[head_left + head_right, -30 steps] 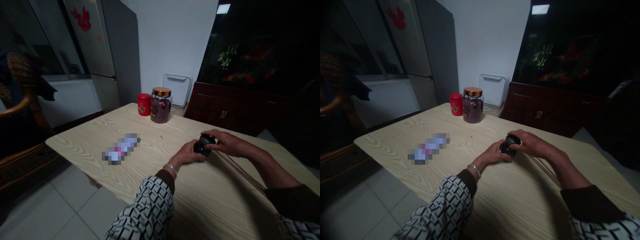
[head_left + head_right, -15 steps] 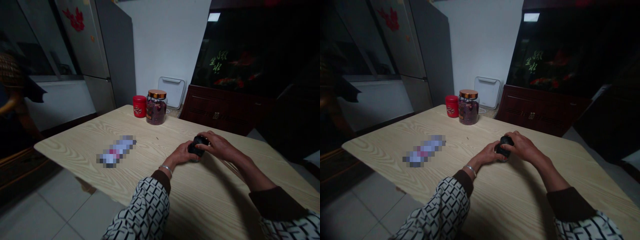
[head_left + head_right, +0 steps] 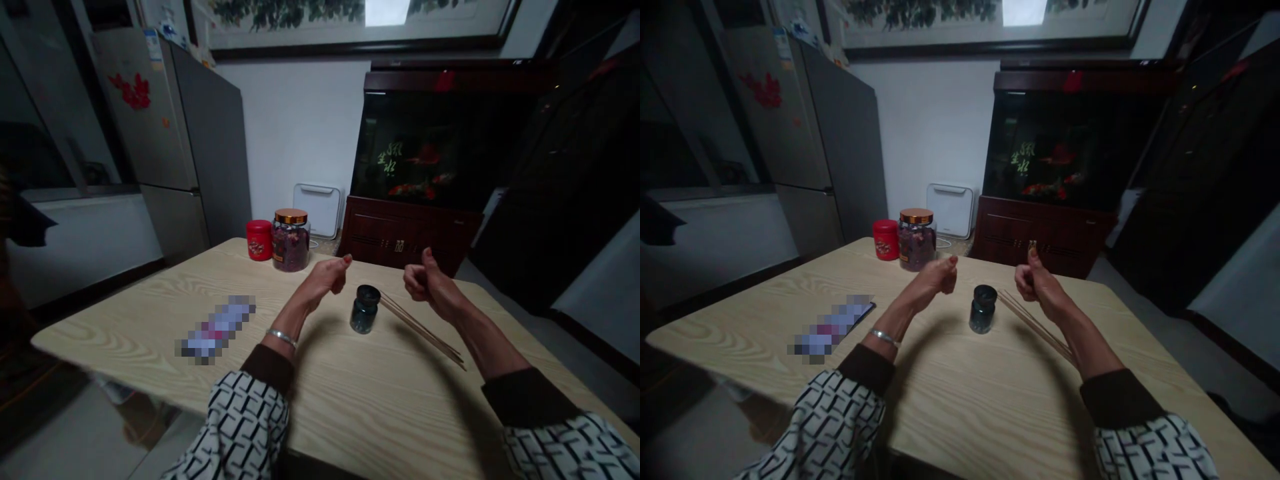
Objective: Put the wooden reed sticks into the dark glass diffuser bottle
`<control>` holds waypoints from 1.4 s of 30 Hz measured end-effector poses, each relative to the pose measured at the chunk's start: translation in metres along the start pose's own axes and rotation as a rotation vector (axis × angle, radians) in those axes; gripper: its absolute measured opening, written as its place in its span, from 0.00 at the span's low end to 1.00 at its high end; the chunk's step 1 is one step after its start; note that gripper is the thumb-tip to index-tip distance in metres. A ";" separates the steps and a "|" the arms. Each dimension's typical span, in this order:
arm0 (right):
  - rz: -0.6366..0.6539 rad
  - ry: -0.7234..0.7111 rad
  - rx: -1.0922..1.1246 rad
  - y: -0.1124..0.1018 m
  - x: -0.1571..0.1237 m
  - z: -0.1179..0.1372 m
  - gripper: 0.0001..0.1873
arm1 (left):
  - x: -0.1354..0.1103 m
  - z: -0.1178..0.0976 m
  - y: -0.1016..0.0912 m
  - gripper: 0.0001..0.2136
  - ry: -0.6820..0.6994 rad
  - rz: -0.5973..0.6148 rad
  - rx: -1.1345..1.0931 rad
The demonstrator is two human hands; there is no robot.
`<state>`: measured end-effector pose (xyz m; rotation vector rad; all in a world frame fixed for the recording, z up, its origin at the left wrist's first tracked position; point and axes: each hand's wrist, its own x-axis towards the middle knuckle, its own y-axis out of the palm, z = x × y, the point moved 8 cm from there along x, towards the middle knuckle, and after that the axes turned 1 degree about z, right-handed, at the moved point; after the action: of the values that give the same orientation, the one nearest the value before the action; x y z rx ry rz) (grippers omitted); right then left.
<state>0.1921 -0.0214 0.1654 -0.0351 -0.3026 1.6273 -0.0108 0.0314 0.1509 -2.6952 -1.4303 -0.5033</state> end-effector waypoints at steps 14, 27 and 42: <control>0.232 -0.132 0.266 0.004 -0.008 0.071 0.42 | 0.013 -0.032 0.030 0.36 -0.197 0.295 -0.419; 0.189 0.012 0.246 0.003 -0.003 -0.013 0.42 | 0.006 0.049 0.025 0.36 -0.278 0.345 -0.470; -0.121 -0.109 -0.748 0.011 0.017 -0.056 0.26 | 0.008 0.145 0.026 0.36 -0.049 -0.012 0.329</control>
<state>0.1918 0.0043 0.1114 -0.4867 -0.9653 1.3216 0.0522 0.0509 0.0193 -2.4539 -1.4003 -0.1821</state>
